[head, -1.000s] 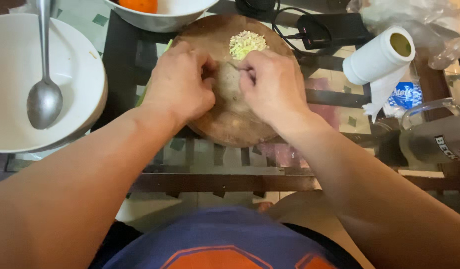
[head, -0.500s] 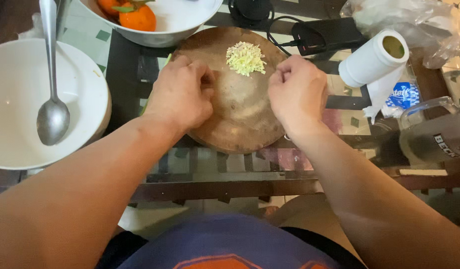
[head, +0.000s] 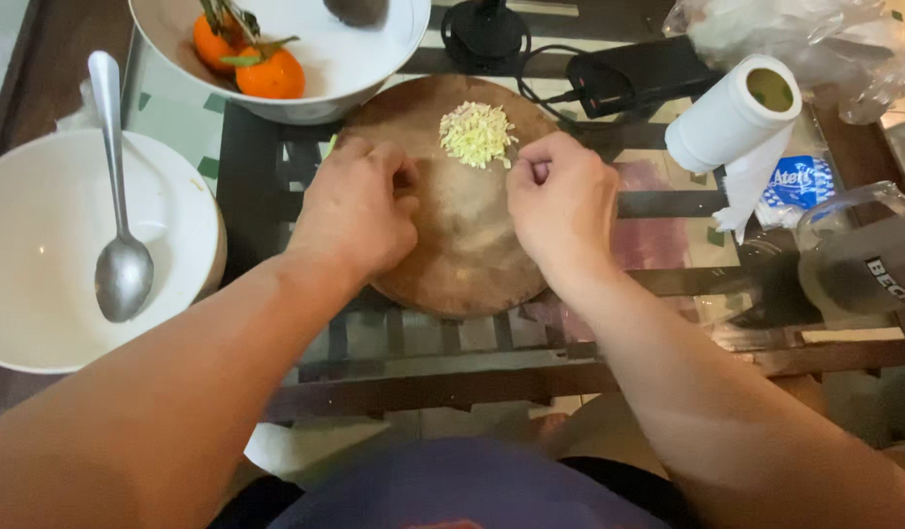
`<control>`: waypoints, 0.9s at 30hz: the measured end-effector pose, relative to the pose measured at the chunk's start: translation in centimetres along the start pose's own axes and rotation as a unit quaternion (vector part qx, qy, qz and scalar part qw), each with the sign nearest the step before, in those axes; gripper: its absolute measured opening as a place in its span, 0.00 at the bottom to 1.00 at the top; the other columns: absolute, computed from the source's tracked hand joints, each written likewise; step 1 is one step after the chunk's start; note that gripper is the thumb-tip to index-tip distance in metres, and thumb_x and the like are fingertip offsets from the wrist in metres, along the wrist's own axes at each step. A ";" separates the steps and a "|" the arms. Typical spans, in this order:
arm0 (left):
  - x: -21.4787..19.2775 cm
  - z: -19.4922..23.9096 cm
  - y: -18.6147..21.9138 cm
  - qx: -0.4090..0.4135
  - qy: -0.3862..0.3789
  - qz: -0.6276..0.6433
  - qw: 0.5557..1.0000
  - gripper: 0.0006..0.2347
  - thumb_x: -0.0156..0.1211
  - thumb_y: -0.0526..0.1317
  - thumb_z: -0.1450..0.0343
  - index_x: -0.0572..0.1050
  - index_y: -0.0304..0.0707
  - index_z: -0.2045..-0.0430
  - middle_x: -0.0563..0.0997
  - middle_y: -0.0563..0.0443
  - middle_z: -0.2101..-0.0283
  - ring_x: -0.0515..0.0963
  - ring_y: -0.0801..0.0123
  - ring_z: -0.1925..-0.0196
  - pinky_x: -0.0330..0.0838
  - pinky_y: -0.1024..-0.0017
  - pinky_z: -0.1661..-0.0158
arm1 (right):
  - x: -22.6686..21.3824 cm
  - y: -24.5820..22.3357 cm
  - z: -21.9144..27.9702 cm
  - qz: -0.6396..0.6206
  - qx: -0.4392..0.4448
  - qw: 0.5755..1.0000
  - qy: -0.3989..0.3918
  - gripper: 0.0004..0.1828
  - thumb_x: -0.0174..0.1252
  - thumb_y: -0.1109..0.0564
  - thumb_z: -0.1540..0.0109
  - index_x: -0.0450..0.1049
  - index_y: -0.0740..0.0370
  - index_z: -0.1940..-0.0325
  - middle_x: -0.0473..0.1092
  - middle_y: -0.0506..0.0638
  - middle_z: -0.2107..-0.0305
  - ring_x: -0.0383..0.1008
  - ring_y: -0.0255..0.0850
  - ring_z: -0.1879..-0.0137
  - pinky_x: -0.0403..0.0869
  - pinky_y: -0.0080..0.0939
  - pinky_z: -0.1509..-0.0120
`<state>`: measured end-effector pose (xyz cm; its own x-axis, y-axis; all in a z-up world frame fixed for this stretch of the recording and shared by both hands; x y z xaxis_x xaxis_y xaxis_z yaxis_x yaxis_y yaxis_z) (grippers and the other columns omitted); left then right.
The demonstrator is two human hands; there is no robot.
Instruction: The person uses a small knife to chop a light-colored vegetable on a wooden cutting board. The chopped pieces are gathered into a pile on the board.
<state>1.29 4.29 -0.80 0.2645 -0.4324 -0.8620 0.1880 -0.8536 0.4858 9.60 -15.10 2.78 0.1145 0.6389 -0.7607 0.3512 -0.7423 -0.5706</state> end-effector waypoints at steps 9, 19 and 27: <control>0.1 0.0 0.1 -0.008 -0.004 -0.011 1.000 0.09 0.68 0.44 0.35 0.79 0.47 0.66 0.77 0.41 0.60 0.79 0.43 0.54 0.74 0.54 0.52 | -0.4 0.0 1.0 -0.043 -0.014 0.998 0.032 0.06 0.60 0.55 0.43 0.81 0.52 0.64 0.78 0.49 0.74 0.80 0.49 0.60 0.76 0.52 0.58; -0.1 -0.4 0.0 -0.027 -0.015 0.000 1.000 0.08 0.68 0.42 0.35 0.79 0.48 0.65 0.77 0.41 0.58 0.79 0.44 0.53 0.74 0.55 0.53 | -1.0 -0.9 2.9 -0.083 -0.079 0.993 0.032 0.06 0.59 0.61 0.40 0.80 0.57 0.62 0.76 0.56 0.74 0.78 0.56 0.62 0.74 0.54 0.60; -0.1 -0.3 0.2 -0.020 -0.013 -0.003 1.000 0.07 0.66 0.41 0.34 0.79 0.47 0.66 0.77 0.41 0.58 0.79 0.44 0.53 0.75 0.54 0.53 | -0.9 -1.1 3.1 -0.064 -0.133 0.988 0.050 0.04 0.62 0.60 0.40 0.79 0.53 0.63 0.75 0.53 0.73 0.78 0.53 0.61 0.75 0.49 0.58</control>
<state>1.56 4.23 -0.59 0.2380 -0.4353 -0.8682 0.2271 -0.8442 0.4855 6.18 -15.47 3.14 0.1408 0.7503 -0.6459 0.5994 -0.5839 -0.5476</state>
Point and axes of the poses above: each hand's wrist, its own z-axis away from the middle knuckle, its own x-axis out of the palm, y = z × x, the point moved 9 cm from there along -z, towards the middle knuckle
